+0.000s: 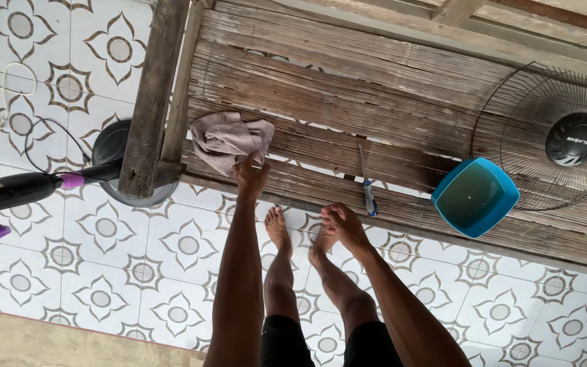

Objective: The person assembles a standing fan by attaching the purple fan blades to the motor, securing the front cage, and tightening the assembly with a screwdriver. The person also wipes the fan cage with a cloth during the process.

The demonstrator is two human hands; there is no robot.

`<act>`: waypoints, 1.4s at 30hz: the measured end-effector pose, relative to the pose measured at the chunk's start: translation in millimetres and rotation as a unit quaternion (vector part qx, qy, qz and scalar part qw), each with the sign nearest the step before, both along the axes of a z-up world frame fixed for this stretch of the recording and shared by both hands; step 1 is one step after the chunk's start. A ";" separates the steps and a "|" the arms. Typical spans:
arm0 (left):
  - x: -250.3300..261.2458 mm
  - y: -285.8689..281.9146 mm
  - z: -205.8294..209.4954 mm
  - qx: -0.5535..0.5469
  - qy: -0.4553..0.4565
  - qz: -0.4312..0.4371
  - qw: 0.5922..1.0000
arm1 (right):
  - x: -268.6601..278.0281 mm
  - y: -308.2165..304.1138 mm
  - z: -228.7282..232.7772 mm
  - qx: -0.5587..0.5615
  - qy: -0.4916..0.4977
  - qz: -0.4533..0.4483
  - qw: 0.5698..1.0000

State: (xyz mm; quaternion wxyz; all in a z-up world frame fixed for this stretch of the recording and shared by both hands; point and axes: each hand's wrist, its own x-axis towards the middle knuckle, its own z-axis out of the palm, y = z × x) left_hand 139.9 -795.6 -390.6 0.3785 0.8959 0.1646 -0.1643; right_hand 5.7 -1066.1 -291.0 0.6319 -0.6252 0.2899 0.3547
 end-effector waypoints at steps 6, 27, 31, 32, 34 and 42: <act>-0.7 -13.0 -22.7 -0.073 -0.140 0.159 0.975 | -7.3 -17.3 -18.4 -0.044 0.014 -0.001 0.999; -132.7 -11.0 367.7 -0.445 -0.174 0.186 0.859 | 21.6 96.1 188.6 -0.200 -0.458 0.145 0.854; -162.5 28.0 395.0 -0.343 -0.179 0.171 0.906 | 16.5 116.5 226.8 -0.231 -0.544 0.177 0.787; -171.5 37.4 399.3 -0.332 -0.182 0.160 0.912 | 15.5 121.9 235.3 -0.211 -0.531 0.177 0.801; -189.6 51.7 409.1 -0.309 -0.182 0.149 0.921 | 13.6 138.1 251.0 -0.175 -0.531 0.188 0.807; -261.9 96.4 459.5 -0.096 -0.282 0.216 0.930 | -20.9 212.4 303.7 -0.207 -0.560 0.277 0.753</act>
